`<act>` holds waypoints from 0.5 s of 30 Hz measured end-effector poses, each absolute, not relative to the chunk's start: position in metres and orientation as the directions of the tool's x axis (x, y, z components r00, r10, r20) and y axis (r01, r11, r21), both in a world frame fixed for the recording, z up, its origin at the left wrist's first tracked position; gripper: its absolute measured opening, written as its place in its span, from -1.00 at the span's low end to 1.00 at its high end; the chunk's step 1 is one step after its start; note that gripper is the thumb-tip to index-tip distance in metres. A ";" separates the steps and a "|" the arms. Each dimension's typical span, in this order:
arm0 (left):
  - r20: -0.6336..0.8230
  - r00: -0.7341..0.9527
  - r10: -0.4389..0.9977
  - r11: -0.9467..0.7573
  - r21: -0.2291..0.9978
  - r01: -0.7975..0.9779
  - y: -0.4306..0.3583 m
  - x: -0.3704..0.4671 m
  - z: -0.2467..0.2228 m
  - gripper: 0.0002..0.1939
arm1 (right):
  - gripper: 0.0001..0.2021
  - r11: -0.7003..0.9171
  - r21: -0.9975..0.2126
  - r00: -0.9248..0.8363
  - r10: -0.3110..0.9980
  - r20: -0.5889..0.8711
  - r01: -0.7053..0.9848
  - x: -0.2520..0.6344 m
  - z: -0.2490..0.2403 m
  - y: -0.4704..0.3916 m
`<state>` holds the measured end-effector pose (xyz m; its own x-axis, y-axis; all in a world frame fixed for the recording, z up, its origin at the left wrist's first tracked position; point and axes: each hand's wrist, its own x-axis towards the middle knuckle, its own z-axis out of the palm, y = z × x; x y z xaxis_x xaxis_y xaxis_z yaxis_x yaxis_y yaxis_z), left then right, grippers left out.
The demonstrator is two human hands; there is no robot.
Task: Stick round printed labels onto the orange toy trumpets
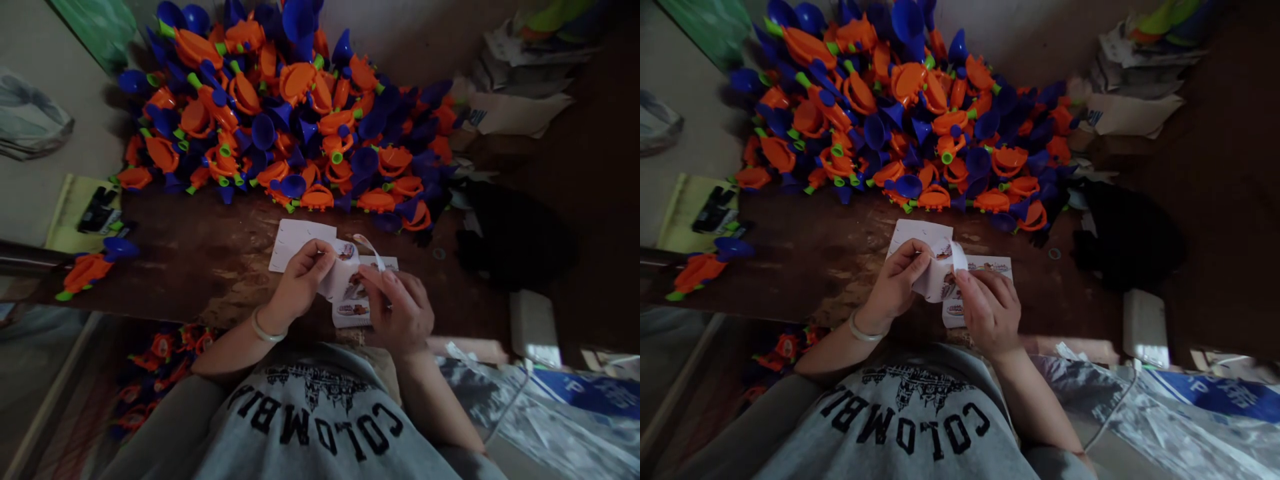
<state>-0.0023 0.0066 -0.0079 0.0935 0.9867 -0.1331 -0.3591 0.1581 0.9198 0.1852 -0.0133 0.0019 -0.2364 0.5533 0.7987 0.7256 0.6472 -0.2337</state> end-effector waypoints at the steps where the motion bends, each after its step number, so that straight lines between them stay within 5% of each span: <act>1: -0.133 0.105 0.986 0.162 0.914 -0.372 0.009 0.000 -0.006 -0.52 | -0.60 0.646 -0.243 -0.234 0.560 0.794 0.723 0.186 0.002 -0.013; 5: -0.053 0.161 0.985 0.108 0.928 -0.357 0.014 0.005 -0.001 -0.54 | -0.75 0.590 -0.397 -0.136 0.659 0.740 0.703 0.190 -0.002 -0.010; 10: 0.035 0.154 0.987 0.003 0.971 -0.239 0.011 0.006 0.002 -0.60 | -0.56 0.576 -0.458 -0.078 0.675 0.734 0.677 0.193 -0.012 -0.011; 15: 0.053 0.150 0.987 -0.019 0.975 -0.220 0.010 0.011 0.003 -0.62 | -0.86 0.558 -0.460 -0.038 0.663 0.748 0.690 0.192 -0.016 -0.014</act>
<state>0.0108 0.0104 0.0034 0.1496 0.9873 0.0534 -0.2200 -0.0194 0.9753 0.1924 -0.0137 -0.0164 -0.0380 0.6631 0.7476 0.6903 0.5583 -0.4601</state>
